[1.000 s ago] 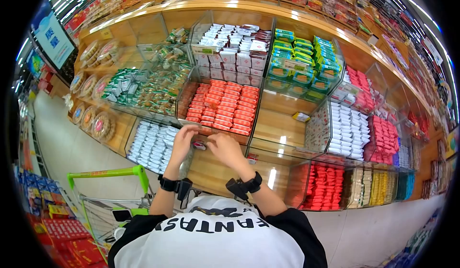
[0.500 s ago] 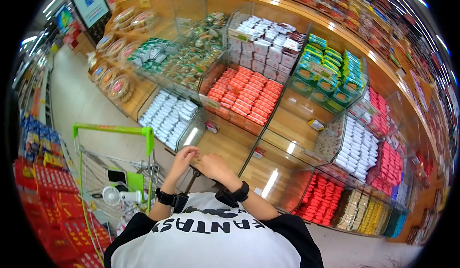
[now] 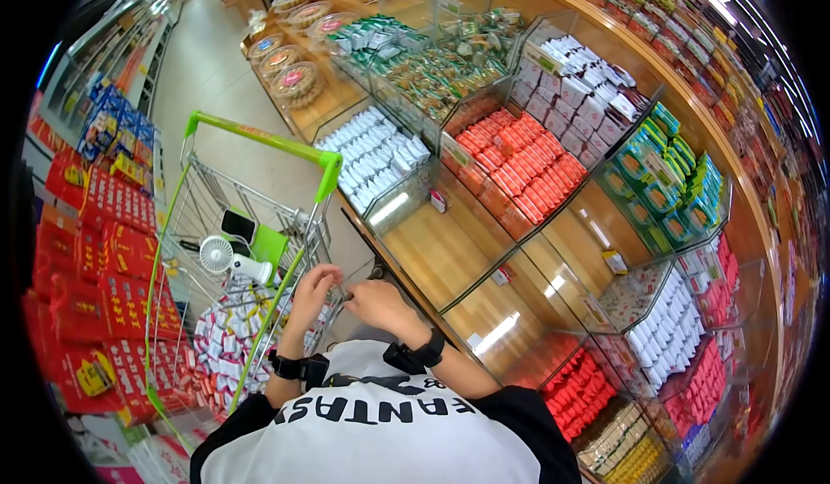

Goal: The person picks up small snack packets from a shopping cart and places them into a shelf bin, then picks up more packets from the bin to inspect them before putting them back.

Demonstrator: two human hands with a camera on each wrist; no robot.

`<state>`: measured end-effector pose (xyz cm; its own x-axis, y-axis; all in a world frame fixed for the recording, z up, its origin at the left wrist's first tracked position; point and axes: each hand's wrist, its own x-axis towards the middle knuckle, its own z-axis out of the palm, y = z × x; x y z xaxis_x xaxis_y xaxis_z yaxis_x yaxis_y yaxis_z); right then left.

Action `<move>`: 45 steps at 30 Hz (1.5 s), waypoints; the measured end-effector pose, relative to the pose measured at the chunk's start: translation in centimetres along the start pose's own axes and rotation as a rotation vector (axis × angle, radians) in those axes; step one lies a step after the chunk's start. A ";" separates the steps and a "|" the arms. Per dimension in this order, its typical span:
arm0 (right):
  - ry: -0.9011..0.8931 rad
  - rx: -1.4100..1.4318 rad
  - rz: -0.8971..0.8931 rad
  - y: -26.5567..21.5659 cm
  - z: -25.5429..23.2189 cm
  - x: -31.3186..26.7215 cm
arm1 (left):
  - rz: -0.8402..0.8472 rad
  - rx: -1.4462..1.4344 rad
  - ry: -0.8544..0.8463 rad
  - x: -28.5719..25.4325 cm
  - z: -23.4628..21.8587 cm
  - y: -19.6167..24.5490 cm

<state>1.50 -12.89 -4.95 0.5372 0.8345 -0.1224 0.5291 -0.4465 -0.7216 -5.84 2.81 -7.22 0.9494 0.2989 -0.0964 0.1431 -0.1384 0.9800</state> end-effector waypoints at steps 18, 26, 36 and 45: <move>-0.117 0.248 -0.361 -11.5 0.0 5.8 | 0.103 -0.048 0.306 -5.1 -10.2 4.0; -0.412 0.258 -0.518 -18.2 6.4 9.2 | 0.087 -0.114 0.552 -10.9 -17.2 1.5; -0.643 0.218 -0.625 -24.2 13.5 12.2 | -0.004 -0.157 0.818 -18.6 -24.0 -2.8; -0.773 0.143 -0.619 -27.6 18.8 13.7 | -0.261 -0.137 1.017 -26.5 -30.5 -13.4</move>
<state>-18.05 16.92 0.44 -0.4079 0.9103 -0.0707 0.4602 0.1381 -0.8770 -41.44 25.58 -12.44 0.2044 0.9627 -0.1774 0.2159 0.1324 0.9674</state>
